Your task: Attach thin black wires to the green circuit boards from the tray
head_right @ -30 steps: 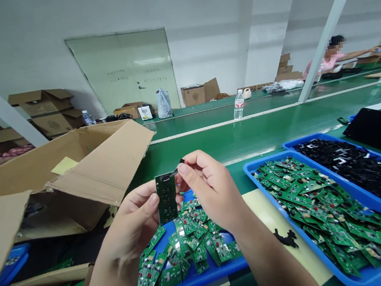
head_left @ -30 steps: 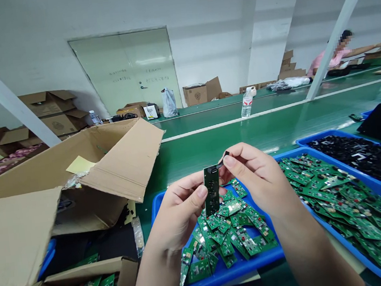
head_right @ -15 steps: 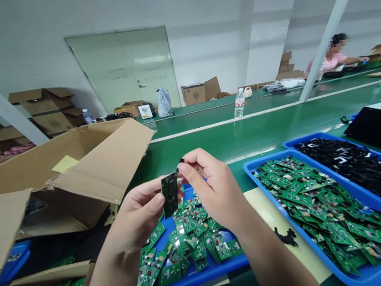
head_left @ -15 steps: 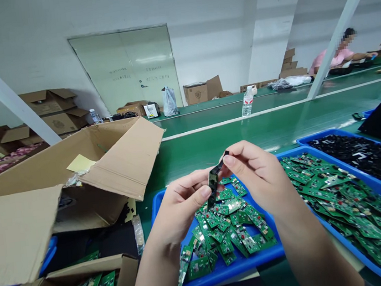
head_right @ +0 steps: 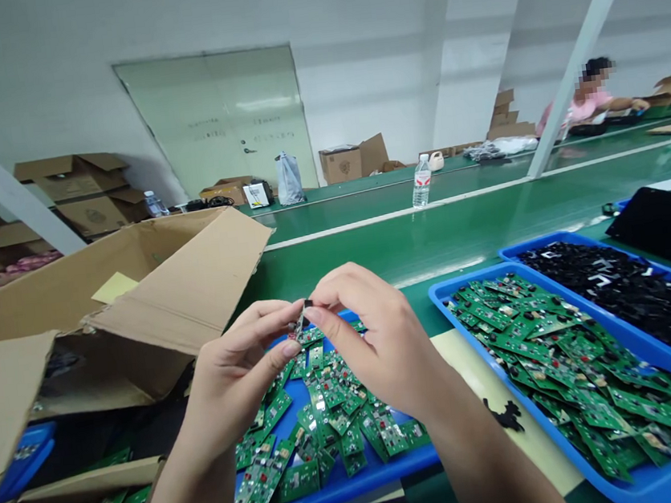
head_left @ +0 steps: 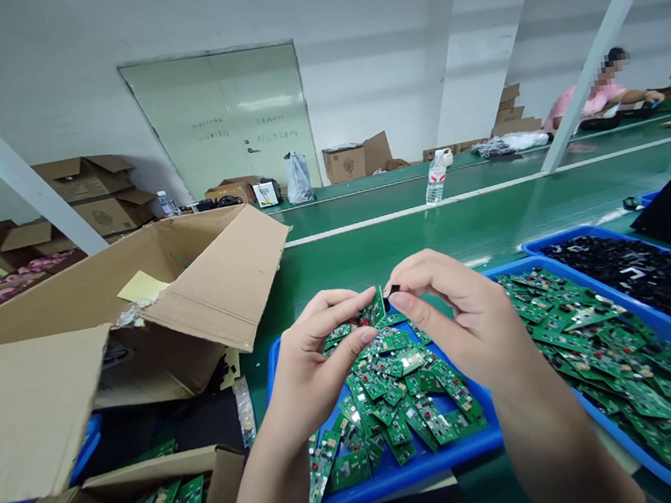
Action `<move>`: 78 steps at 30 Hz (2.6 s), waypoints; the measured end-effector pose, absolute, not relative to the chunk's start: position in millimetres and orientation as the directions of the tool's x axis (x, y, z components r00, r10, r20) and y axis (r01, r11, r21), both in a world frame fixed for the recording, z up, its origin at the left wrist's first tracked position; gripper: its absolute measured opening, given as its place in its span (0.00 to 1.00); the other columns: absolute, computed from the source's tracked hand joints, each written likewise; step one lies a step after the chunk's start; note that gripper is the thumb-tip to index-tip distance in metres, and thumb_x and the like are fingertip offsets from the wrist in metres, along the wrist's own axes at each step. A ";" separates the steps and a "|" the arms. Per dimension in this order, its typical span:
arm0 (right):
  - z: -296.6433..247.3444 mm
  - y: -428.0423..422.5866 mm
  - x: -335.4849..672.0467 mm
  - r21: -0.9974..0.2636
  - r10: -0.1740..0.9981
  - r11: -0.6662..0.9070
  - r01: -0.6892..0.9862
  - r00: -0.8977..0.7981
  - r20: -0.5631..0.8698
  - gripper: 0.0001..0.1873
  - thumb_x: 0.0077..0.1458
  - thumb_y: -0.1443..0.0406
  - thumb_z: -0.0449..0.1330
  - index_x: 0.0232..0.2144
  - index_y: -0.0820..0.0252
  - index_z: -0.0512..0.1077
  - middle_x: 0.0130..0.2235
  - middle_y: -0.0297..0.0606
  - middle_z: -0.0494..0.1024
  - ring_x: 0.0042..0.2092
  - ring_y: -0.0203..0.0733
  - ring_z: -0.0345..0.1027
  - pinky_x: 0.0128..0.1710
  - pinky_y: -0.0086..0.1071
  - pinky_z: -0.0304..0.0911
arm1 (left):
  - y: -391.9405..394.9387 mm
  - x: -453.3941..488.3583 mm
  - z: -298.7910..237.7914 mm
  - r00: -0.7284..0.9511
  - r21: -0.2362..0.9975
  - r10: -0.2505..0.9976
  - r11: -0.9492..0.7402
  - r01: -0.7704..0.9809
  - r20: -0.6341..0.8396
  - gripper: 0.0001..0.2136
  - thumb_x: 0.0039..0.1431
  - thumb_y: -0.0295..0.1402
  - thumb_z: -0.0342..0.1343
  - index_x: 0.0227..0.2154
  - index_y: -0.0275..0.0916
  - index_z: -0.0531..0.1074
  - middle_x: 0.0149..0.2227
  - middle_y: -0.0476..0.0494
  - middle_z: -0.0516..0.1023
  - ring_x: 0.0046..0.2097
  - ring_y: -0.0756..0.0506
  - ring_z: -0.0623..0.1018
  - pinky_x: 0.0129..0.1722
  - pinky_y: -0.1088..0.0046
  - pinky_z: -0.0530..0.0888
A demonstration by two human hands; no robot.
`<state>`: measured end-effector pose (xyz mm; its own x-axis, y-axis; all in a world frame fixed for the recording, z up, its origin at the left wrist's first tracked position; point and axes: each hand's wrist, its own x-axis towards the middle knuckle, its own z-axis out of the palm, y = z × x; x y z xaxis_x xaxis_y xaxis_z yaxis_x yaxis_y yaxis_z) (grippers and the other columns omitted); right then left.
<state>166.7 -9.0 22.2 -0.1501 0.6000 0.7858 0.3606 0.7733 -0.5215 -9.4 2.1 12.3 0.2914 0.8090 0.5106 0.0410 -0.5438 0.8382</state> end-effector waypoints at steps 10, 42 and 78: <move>22.4 -9.7 181.0 -0.456 0.548 0.831 0.318 -0.328 0.769 0.12 0.59 0.71 0.56 0.44 0.56 0.71 0.41 0.39 0.74 0.43 0.40 0.69 0.42 0.33 0.68 | 5.1 -7.6 5.5 0.237 0.643 0.658 -0.752 0.146 0.715 0.15 0.56 0.26 0.60 0.46 0.47 0.75 0.39 0.46 0.74 0.40 0.50 0.74 0.41 0.74 0.73; 28.7 -5.8 174.4 -0.927 0.861 0.371 -0.052 -0.355 0.365 0.04 0.51 0.68 0.59 0.25 0.60 0.70 0.23 0.32 0.74 0.26 0.32 0.67 0.25 0.24 0.62 | 3.2 -8.7 7.8 0.298 0.326 0.422 -0.889 0.323 0.856 0.18 0.57 0.22 0.58 0.50 0.43 0.71 0.42 0.45 0.74 0.43 0.50 0.75 0.42 0.76 0.76; 19.0 1.7 169.2 -0.549 0.643 0.722 0.421 -0.116 0.757 0.03 0.56 0.67 0.58 0.30 0.59 0.71 0.30 0.35 0.75 0.32 0.37 0.69 0.33 0.31 0.65 | 2.2 3.4 7.3 0.171 0.952 0.942 -0.265 -0.153 0.290 0.16 0.50 0.39 0.65 0.42 0.38 0.78 0.39 0.39 0.82 0.37 0.44 0.80 0.33 0.73 0.77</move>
